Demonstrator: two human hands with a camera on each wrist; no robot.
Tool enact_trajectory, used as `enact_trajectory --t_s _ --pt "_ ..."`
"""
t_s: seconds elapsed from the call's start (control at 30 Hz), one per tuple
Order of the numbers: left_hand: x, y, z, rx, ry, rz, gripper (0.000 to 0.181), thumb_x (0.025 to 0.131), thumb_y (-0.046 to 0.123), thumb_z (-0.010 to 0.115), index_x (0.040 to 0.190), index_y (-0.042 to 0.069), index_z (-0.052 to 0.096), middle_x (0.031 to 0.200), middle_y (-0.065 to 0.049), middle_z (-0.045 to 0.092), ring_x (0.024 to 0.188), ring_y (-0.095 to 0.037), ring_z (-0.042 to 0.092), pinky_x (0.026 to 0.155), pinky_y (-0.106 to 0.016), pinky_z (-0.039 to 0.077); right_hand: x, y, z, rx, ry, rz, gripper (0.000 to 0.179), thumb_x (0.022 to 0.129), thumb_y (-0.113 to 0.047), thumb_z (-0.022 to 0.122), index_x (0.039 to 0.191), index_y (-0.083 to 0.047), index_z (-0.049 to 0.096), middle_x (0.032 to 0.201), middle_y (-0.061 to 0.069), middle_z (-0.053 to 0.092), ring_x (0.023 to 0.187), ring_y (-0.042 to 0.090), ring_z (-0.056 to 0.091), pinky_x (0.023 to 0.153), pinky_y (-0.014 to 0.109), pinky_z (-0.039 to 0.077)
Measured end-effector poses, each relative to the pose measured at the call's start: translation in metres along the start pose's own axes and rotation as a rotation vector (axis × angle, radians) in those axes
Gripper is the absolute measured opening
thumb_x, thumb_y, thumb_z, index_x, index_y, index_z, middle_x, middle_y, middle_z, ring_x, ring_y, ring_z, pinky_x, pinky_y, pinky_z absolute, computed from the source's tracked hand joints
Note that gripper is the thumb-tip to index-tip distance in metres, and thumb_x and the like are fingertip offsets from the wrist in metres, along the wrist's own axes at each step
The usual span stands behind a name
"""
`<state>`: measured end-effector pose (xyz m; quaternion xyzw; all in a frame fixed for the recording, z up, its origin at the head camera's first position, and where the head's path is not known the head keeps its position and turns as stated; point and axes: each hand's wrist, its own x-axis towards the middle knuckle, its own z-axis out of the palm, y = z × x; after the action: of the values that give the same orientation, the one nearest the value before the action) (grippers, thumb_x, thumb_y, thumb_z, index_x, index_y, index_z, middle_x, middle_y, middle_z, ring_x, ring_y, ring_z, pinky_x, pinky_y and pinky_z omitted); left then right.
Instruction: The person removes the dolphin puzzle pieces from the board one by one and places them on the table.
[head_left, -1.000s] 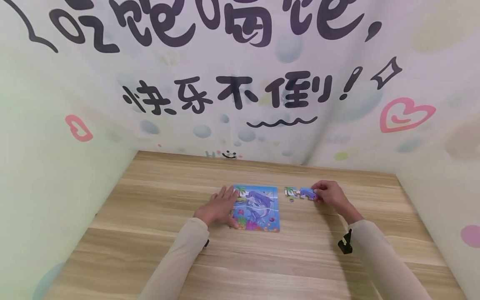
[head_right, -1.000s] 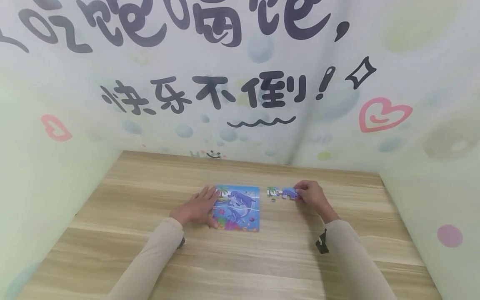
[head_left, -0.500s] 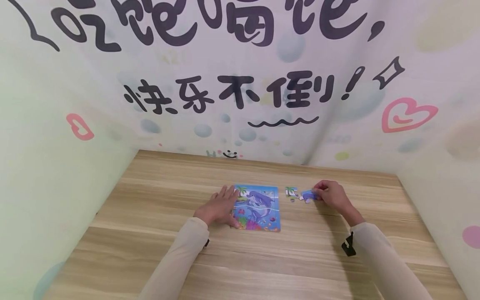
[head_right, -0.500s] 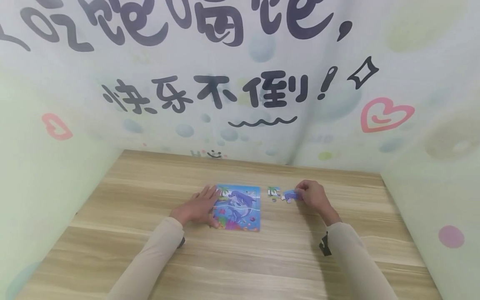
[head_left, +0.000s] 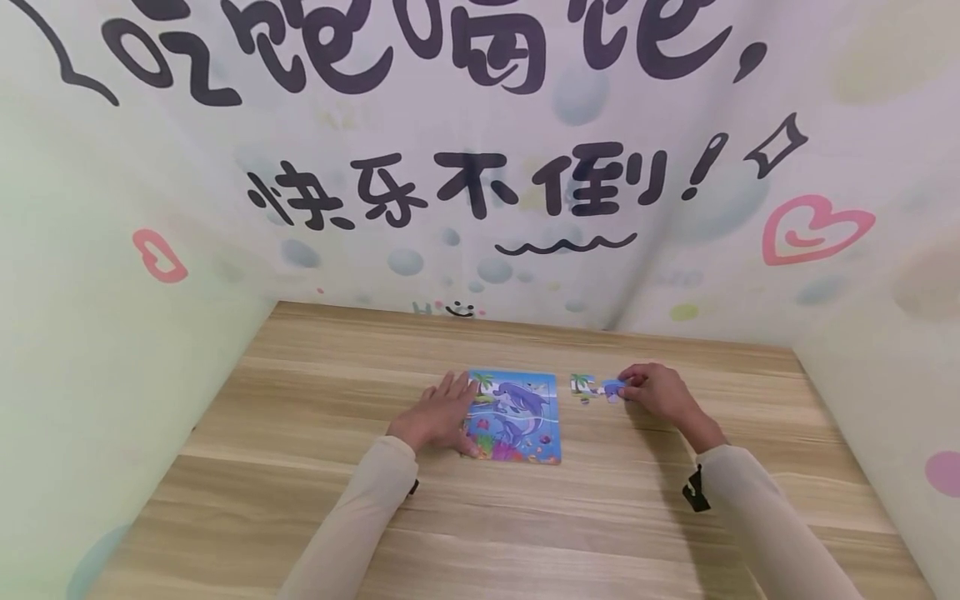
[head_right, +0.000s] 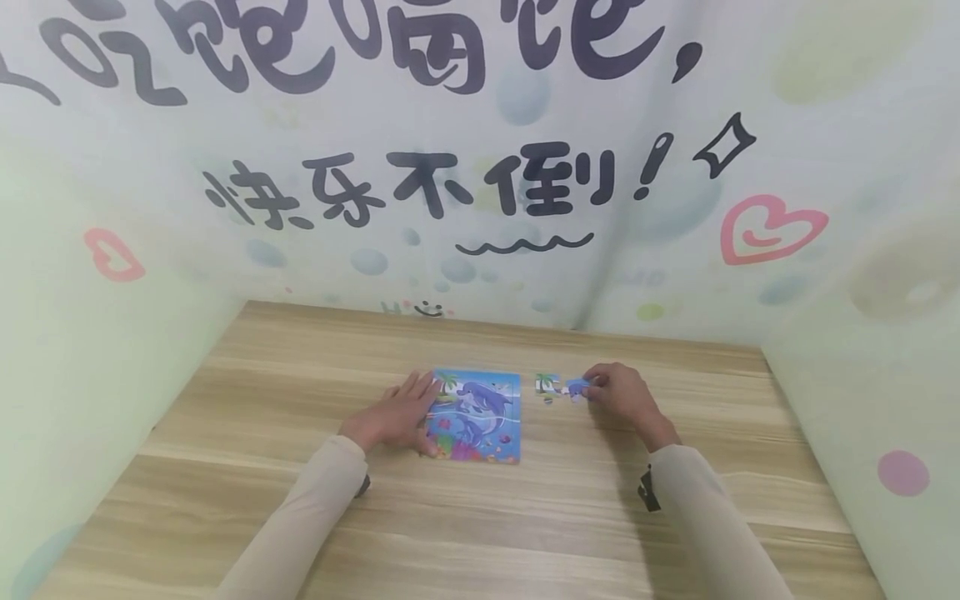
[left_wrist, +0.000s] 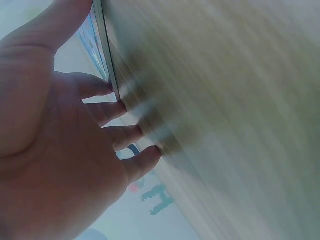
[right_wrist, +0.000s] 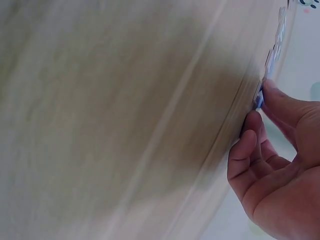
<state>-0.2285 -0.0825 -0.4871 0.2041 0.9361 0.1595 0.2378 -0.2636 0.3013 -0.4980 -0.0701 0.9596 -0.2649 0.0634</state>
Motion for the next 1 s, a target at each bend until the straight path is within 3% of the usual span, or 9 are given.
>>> enact_trajectory --t_s 0.43,0.67,0.8,1.0 --pt "-0.001 0.001 -0.001 0.006 0.007 0.001 0.109 0.079 0.041 0.082 0.159 0.007 0.015 0.167 -0.014 0.004 0.154 -0.034 -0.003 0.123 -0.054 0.008 -0.002 -0.003 0.003 -0.028 0.030 0.039 0.026 0.091 -0.018 0.071 0.111 -0.001 0.070 0.098 0.017 0.069 0.083 0.026 0.057 0.070 0.034 0.045" --pt "-0.001 0.001 -0.001 0.002 -0.001 -0.001 0.109 0.080 0.041 0.081 0.159 0.008 0.014 0.167 -0.013 0.003 0.154 -0.034 -0.004 0.123 -0.053 0.007 -0.005 -0.009 0.000 -0.014 0.082 0.067 0.037 0.093 -0.029 0.069 0.117 -0.001 0.067 0.106 0.021 0.069 0.088 0.030 0.063 0.073 0.040 0.051" --pt "0.001 0.001 -0.001 -0.007 -0.004 -0.003 0.110 0.079 0.041 0.081 0.160 0.008 0.014 0.167 -0.013 0.002 0.154 -0.033 -0.005 0.123 -0.054 0.006 -0.001 -0.019 0.005 0.025 0.115 0.011 0.044 0.093 -0.031 0.070 0.122 0.001 0.065 0.108 0.022 0.068 0.093 0.035 0.065 0.077 0.046 0.053" --pt "0.000 0.001 -0.002 -0.005 -0.009 -0.003 0.111 0.079 0.042 0.081 0.160 0.008 0.013 0.167 -0.013 0.001 0.154 -0.034 -0.005 0.123 -0.054 0.005 0.010 -0.045 0.025 0.057 0.046 -0.111 0.045 0.088 -0.023 0.076 0.123 0.002 0.065 0.108 0.021 0.066 0.092 0.033 0.067 0.079 0.047 0.056"
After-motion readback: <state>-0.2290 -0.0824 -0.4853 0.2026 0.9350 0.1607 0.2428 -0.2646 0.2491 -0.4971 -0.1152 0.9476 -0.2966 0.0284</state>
